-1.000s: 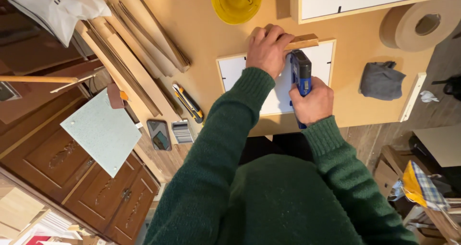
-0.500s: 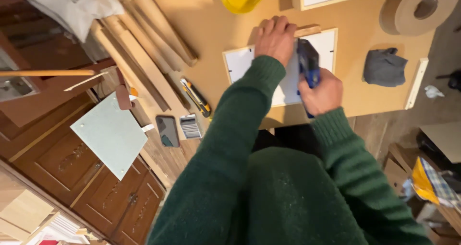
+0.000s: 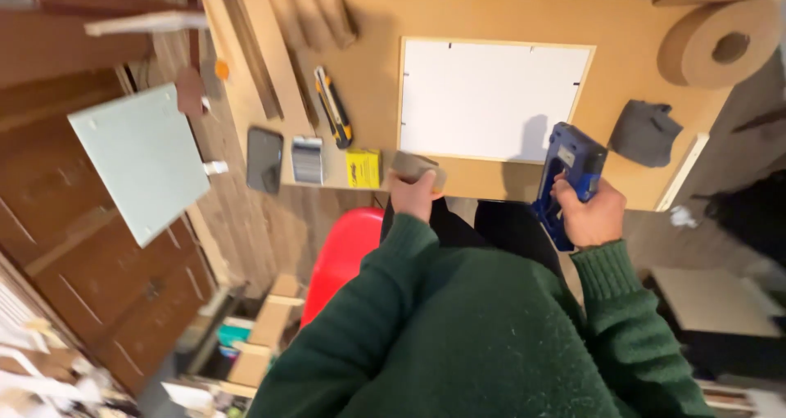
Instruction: Assemble and secure artwork into a picture frame using wooden spacers and a staple gun.
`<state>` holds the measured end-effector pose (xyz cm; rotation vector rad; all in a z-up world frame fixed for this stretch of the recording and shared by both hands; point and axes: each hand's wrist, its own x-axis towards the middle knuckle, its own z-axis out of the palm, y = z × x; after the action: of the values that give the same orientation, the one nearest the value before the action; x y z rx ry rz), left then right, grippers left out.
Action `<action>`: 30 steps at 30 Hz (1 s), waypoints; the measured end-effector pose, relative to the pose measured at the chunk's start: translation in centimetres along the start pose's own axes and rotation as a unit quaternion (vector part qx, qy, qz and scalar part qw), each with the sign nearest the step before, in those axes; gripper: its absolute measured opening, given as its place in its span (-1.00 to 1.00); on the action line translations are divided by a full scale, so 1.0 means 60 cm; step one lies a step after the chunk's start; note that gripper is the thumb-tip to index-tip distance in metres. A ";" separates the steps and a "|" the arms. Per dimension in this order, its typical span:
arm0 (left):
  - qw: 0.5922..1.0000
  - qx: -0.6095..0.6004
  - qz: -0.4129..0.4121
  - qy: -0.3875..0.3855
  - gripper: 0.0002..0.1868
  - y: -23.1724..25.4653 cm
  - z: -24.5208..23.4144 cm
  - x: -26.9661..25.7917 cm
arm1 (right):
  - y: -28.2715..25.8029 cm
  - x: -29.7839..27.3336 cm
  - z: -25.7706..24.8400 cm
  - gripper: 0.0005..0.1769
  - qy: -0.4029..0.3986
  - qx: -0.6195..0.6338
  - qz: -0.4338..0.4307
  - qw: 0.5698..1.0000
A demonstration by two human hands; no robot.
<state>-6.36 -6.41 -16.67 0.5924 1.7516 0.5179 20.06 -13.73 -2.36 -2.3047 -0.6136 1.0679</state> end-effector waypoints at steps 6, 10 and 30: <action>0.987 -0.103 -0.102 0.069 -0.29 -0.038 0.105 -0.030 | -0.011 0.008 -0.042 -0.73 -0.086 -0.089 -0.095 0.988; 0.974 -0.164 -0.116 0.103 -0.27 0.007 0.124 -0.046 | -0.030 0.019 -0.055 -0.72 -0.127 -0.113 -0.125 0.978; 0.898 0.299 0.309 0.091 -0.03 0.053 -0.005 -0.063 | -0.207 0.195 0.056 -0.72 -0.280 -0.466 -0.510 0.666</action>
<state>-5.46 -6.33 -11.83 1.6154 1.8855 0.4653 22.02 3.53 -2.93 -1.5391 -2.8001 0.8708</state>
